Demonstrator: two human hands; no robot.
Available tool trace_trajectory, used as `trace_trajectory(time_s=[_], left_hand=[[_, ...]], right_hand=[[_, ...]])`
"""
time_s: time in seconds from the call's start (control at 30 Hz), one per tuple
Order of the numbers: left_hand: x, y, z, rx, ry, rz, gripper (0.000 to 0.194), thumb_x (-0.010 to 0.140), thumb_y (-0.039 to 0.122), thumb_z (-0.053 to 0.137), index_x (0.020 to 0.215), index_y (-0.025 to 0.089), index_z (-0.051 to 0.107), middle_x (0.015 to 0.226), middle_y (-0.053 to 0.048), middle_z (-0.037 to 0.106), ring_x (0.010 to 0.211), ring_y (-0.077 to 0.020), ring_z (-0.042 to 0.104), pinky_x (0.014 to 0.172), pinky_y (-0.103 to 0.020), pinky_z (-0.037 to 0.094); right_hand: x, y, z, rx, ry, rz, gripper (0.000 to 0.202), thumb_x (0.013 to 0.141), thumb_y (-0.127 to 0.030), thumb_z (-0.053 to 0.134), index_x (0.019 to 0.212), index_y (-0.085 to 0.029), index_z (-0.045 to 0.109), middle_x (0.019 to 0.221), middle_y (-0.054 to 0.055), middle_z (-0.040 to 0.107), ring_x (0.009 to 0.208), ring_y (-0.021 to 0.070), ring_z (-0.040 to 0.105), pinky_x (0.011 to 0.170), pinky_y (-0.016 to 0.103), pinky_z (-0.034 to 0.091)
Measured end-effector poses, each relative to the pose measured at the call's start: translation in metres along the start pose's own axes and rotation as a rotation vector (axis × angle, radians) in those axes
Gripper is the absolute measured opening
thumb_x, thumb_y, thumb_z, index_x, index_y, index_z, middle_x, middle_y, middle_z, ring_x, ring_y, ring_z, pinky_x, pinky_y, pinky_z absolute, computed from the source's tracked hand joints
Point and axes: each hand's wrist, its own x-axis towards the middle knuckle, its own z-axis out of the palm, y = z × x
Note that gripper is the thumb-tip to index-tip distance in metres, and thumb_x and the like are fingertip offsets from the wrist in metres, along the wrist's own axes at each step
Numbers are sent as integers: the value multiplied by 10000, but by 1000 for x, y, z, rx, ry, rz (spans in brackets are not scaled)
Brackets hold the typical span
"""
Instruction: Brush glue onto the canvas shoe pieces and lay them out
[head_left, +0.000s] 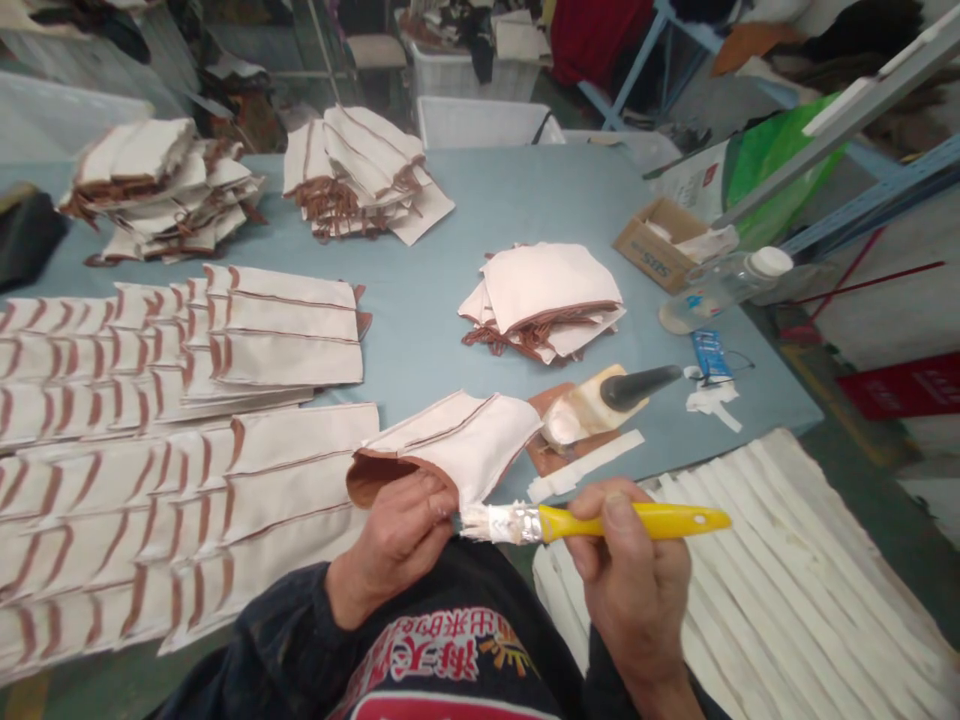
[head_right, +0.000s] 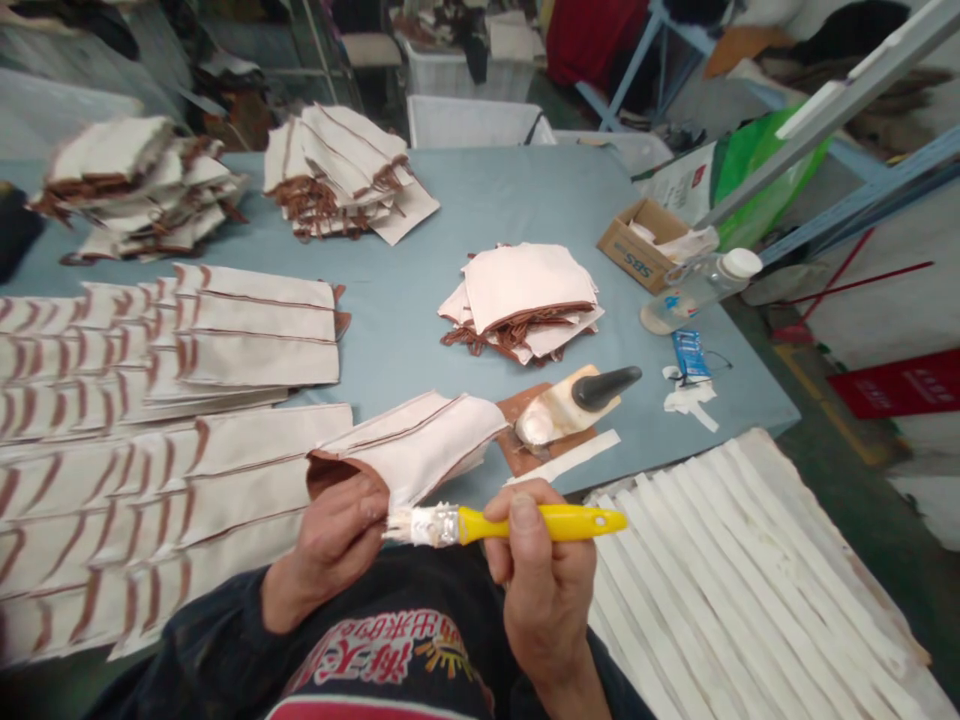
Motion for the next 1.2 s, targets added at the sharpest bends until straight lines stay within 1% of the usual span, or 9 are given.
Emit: trace_trajectory(time_s=[0.17, 0.37, 0.53, 0.67, 0.77, 0.87, 0.97, 1.07, 1.2], left_hand=[[1, -1, 2, -22, 33, 4, 309, 908, -49, 523, 1033, 204, 651, 815, -41, 720, 731, -189, 676, 731, -301, 538], [-1, -1, 3, -17, 32, -14, 275, 929, -27, 511, 999, 196, 655, 808, -50, 725, 713, -182, 678, 675, -279, 543], [-4, 0, 5, -3, 54, -39, 293, 921, -45, 521, 999, 207, 650, 785, -31, 719, 694, -169, 678, 658, -261, 552], [-5, -1, 6, -4, 53, -49, 299, 919, -45, 520, 1008, 204, 659, 809, -39, 729, 707, -169, 691, 682, -269, 566], [-7, -2, 8, -6, 73, -59, 283, 930, -46, 522, 991, 203, 643, 806, -36, 714, 705, -163, 674, 685, -268, 555], [-7, -1, 9, 4, 80, -47, 265, 938, -43, 524, 958, 208, 609, 787, -27, 683, 691, -159, 638, 658, -262, 531], [-7, 0, 10, 6, 70, -45, 275, 933, -52, 522, 970, 209, 600, 806, -27, 688, 711, -159, 642, 660, -256, 531], [-8, 0, 10, 3, 68, -58, 275, 934, -51, 523, 976, 209, 602, 814, -28, 698, 716, -159, 652, 660, -252, 530], [-11, -3, 10, -30, 48, -60, 242, 955, -9, 514, 975, 203, 628, 819, -49, 719, 729, -174, 678, 666, -266, 543]], right_hand=[[11, 5, -6, -12, 82, 29, 418, 1037, -539, 653, 782, -209, 633, 444, -89, 439, 354, 92, 397, 386, 199, 326], [-1, 6, 6, 15, 16, 110, 452, 1036, -580, 649, 777, -210, 638, 432, -88, 446, 348, 94, 407, 382, 198, 317], [0, 7, 2, 18, 113, 101, 451, 1006, -595, 679, 770, -213, 632, 433, -91, 442, 357, 92, 399, 389, 196, 334], [6, 14, 5, 24, 56, 117, 473, 1015, -613, 645, 764, -212, 628, 441, -86, 441, 374, 96, 388, 406, 209, 335], [9, 19, 0, -4, 26, 156, 465, 1021, -596, 637, 764, -209, 625, 447, -84, 442, 389, 96, 391, 424, 212, 335], [14, 21, -8, -7, 92, 163, 423, 1001, -562, 665, 770, -210, 623, 448, -86, 446, 387, 93, 392, 419, 207, 321], [18, 21, -9, 6, 133, 157, 400, 987, -551, 678, 784, -211, 625, 444, -92, 446, 373, 93, 397, 412, 204, 324], [14, 19, -2, 5, 111, 149, 427, 997, -577, 671, 786, -210, 624, 443, -90, 452, 376, 94, 413, 420, 202, 350], [-2, 9, 6, 56, 9, 190, 455, 1037, -592, 635, 787, -212, 621, 427, -92, 439, 352, 91, 393, 388, 192, 327]])
